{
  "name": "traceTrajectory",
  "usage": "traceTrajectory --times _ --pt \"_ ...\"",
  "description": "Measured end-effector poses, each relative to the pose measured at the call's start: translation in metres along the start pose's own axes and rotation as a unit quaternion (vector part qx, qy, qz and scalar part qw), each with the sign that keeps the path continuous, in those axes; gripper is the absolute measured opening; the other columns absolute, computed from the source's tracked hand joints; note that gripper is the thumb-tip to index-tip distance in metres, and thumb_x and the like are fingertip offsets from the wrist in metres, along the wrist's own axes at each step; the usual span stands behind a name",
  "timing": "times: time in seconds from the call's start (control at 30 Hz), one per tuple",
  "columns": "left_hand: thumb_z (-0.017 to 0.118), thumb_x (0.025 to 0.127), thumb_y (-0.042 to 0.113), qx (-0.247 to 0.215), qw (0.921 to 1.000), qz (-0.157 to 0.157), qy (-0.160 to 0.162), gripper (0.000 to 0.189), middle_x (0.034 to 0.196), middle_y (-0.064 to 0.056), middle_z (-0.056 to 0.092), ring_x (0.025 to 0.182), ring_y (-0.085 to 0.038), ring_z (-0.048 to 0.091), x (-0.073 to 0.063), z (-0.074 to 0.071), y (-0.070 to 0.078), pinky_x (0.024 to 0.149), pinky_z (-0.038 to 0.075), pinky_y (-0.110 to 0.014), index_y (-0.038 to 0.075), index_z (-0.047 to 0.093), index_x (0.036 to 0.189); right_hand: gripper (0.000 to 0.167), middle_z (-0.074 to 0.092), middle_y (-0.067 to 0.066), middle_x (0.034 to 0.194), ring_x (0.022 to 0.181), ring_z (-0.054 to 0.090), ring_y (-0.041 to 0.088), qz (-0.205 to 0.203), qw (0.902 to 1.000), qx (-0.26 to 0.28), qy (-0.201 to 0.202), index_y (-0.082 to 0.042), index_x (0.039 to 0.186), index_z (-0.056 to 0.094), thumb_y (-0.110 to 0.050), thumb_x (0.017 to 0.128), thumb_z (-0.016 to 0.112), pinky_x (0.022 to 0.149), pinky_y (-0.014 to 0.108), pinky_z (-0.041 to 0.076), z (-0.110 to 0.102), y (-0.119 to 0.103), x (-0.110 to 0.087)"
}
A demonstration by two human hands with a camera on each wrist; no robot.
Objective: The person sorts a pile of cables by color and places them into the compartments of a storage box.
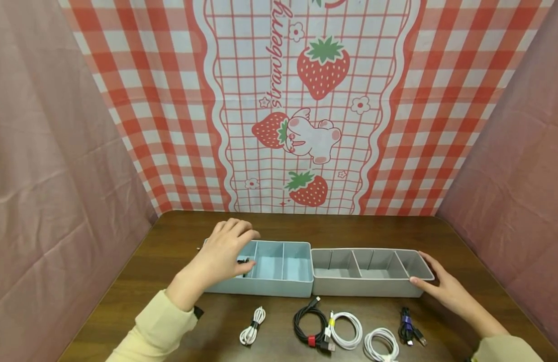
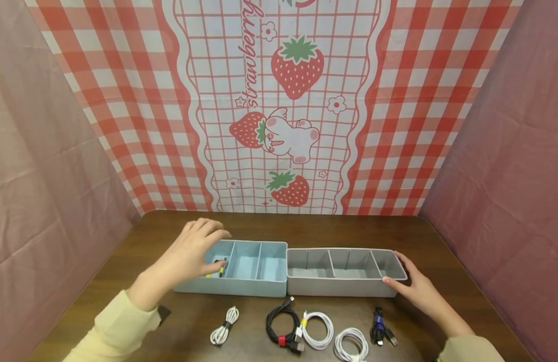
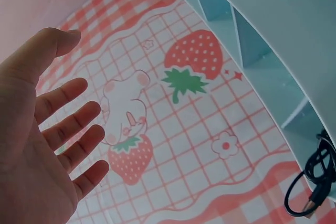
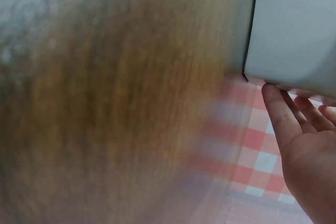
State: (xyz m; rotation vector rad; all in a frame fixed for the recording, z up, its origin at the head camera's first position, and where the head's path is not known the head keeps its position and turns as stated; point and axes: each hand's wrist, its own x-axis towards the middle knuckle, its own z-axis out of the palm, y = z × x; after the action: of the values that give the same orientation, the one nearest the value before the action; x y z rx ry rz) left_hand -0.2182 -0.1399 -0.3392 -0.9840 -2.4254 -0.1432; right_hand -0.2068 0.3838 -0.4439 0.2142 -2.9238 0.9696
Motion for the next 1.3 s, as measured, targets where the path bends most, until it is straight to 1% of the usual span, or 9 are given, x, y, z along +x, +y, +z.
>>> traceTrajectory --times 0.2,0.5,0.7,0.83,0.93,1.07,1.13,1.2,1.3 --pt "0.078 0.072 0.041 -0.015 0.9997 0.005 0.017 0.050 0.114 -0.002 0.054 0.107 -0.022 0.048 0.001 -0.004 0.012 0.090 0.039 -0.046 0.017 0.061 0.113 0.082 0.030 0.038 0.139 0.118 0.038 0.056 0.003 1.0000 0.003 -0.002 -0.001 0.149 0.012 -0.035 0.091 0.061 0.085 0.065 0.037 0.000 0.001 0.000" --pt "0.078 0.072 0.041 -0.037 0.9983 0.022 0.040 0.052 0.116 -0.002 0.054 0.107 -0.021 0.048 0.001 -0.002 0.025 0.089 0.039 -0.044 0.018 0.060 0.115 0.083 0.028 0.038 0.141 0.119 0.038 0.056 0.007 1.0000 0.003 -0.005 -0.003 0.150 0.012 -0.036 0.091 0.060 0.085 0.066 0.037 -0.001 0.001 0.001" --pt "0.078 0.073 0.039 -0.083 0.9951 0.026 0.047 0.052 0.117 -0.002 0.054 0.108 -0.019 0.048 0.001 0.002 0.035 0.091 0.039 -0.044 0.017 0.060 0.117 0.083 0.026 0.036 0.143 0.121 0.035 0.055 0.004 0.9998 0.016 -0.004 -0.004 0.150 0.011 -0.035 0.092 0.060 0.086 0.067 0.035 0.001 0.002 0.003" --pt "0.079 0.071 0.037 -0.108 0.9920 0.030 0.058 0.055 0.118 -0.002 0.054 0.109 -0.019 0.048 -0.001 0.008 0.042 0.091 0.039 -0.045 0.016 0.059 0.117 0.083 0.027 0.035 0.143 0.121 0.036 0.055 0.006 0.9998 0.015 0.008 -0.004 0.150 0.012 -0.036 0.091 0.061 0.085 0.066 0.036 0.002 0.002 0.002" --pt "0.080 0.070 0.038 -0.119 0.9909 0.030 0.056 0.056 0.119 -0.002 0.054 0.111 -0.018 0.047 -0.003 0.015 0.047 0.092 0.038 -0.045 0.017 0.058 0.118 0.082 0.033 0.034 0.140 0.117 0.043 0.050 0.003 0.9997 0.004 0.023 -0.004 0.150 0.015 -0.037 0.090 0.062 0.082 0.059 0.042 0.002 0.001 0.000" --pt "0.079 0.071 0.039 -0.129 0.9904 0.027 0.040 0.056 0.120 0.000 0.053 0.113 -0.016 0.047 -0.006 0.025 0.055 0.096 0.036 -0.044 0.020 0.058 0.118 0.079 0.042 0.029 0.135 0.106 0.054 0.032 0.002 0.9989 -0.017 0.044 -0.004 0.148 0.022 -0.038 0.089 0.064 0.073 0.038 0.048 0.001 0.000 -0.002" --pt "0.078 0.072 0.041 -0.130 0.9907 0.026 0.030 0.055 0.120 0.002 0.053 0.114 -0.015 0.046 -0.007 0.029 0.058 0.097 0.036 -0.042 0.020 0.057 0.118 0.077 0.045 0.029 0.133 0.103 0.056 0.029 0.002 0.9984 -0.022 0.052 -0.004 0.146 0.026 -0.037 0.089 0.064 0.069 0.029 0.047 0.000 -0.001 -0.003" --pt "0.077 0.072 0.042 -0.134 0.9905 0.025 0.017 0.055 0.120 0.003 0.053 0.114 -0.014 0.046 -0.008 0.033 0.062 0.097 0.037 -0.041 0.021 0.057 0.119 0.075 0.047 0.029 0.132 0.103 0.057 0.033 0.001 0.9980 -0.021 0.060 -0.002 0.145 0.028 -0.036 0.089 0.065 0.067 0.023 0.046 -0.001 -0.002 -0.004" --pt "0.076 0.073 0.044 -0.143 0.9894 0.024 -0.004 0.056 0.121 0.004 0.052 0.113 -0.013 0.046 -0.010 0.039 0.067 0.094 0.038 -0.040 0.021 0.056 0.121 0.073 0.047 0.031 0.132 0.107 0.055 0.044 0.000 0.9980 -0.018 0.060 -0.001 0.145 0.030 -0.035 0.089 0.064 0.068 0.027 0.047 -0.002 -0.002 -0.006"
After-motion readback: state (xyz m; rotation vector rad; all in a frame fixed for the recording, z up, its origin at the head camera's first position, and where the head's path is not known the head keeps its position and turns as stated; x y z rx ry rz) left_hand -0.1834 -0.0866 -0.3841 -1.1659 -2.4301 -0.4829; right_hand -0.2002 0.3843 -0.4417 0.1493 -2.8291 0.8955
